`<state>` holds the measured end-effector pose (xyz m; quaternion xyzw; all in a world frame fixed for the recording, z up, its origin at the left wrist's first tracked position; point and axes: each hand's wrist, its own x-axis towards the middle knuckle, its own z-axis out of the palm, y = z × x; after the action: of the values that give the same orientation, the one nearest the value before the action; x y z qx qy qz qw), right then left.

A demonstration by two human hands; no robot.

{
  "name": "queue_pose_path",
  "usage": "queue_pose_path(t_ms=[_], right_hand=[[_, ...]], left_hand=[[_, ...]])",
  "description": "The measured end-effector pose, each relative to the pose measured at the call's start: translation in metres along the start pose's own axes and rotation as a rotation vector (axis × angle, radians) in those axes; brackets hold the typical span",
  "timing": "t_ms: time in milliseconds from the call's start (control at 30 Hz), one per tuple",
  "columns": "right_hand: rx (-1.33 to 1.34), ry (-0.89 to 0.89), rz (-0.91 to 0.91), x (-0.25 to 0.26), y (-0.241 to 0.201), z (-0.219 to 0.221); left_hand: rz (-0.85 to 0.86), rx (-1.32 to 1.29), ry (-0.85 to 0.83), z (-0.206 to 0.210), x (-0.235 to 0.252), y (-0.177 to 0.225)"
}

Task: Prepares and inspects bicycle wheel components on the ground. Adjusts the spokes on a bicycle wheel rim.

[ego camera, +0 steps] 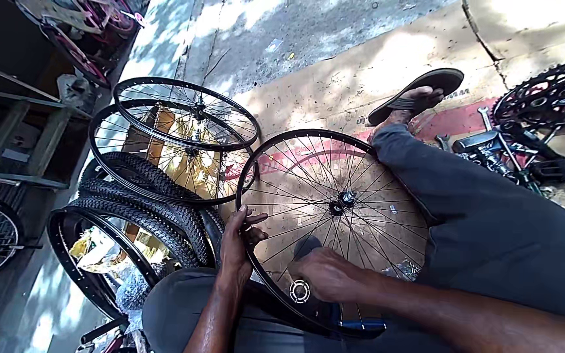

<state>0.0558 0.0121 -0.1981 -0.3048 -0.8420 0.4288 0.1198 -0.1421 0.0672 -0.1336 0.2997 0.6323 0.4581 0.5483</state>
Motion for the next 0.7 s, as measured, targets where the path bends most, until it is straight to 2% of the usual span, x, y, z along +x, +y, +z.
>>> queue_pose_path(t_ms=[67,133,200,233,300,367,467,533,567,633,700], right_hand=[[-0.009,-0.106,-0.056,0.002,-0.002,-0.006],[0.207,-0.256,-0.1,-0.002,0.003,-0.026],[0.376,-0.206,-0.062,-0.006,0.008,-0.026],[0.355,-0.14,0.0,-0.006,0.005,-0.021],[0.093,-0.036,0.036,-0.001,-0.003,-0.005],[-0.049,-0.052,-0.007,0.003,-0.006,0.0],[0.188,-0.247,-0.113,-0.003,0.004,-0.026],[0.363,-0.218,-0.101,-0.009,0.01,-0.031],[0.36,-0.168,-0.036,-0.008,0.008,-0.028],[0.147,-0.075,0.048,-0.004,-0.001,-0.014],[-0.034,-0.05,-0.008,0.0,-0.004,-0.003]], left_hand=[[0.005,-0.008,0.008,0.0,0.0,0.0],[0.003,-0.011,-0.003,-0.002,-0.001,0.0],[0.001,-0.015,-0.012,-0.003,-0.002,0.0],[-0.002,-0.007,-0.013,-0.003,-0.002,0.0],[-0.002,-0.001,-0.005,-0.001,-0.002,0.0],[0.001,-0.011,0.011,0.0,0.0,0.001],[0.004,-0.003,0.012,0.0,-0.003,0.002],[0.01,-0.008,-0.007,-0.001,-0.003,0.002],[0.014,-0.008,-0.02,-0.001,-0.004,0.002],[0.014,-0.002,-0.049,0.0,-0.003,0.002],[-0.016,0.032,-0.048,0.001,0.001,0.006]])
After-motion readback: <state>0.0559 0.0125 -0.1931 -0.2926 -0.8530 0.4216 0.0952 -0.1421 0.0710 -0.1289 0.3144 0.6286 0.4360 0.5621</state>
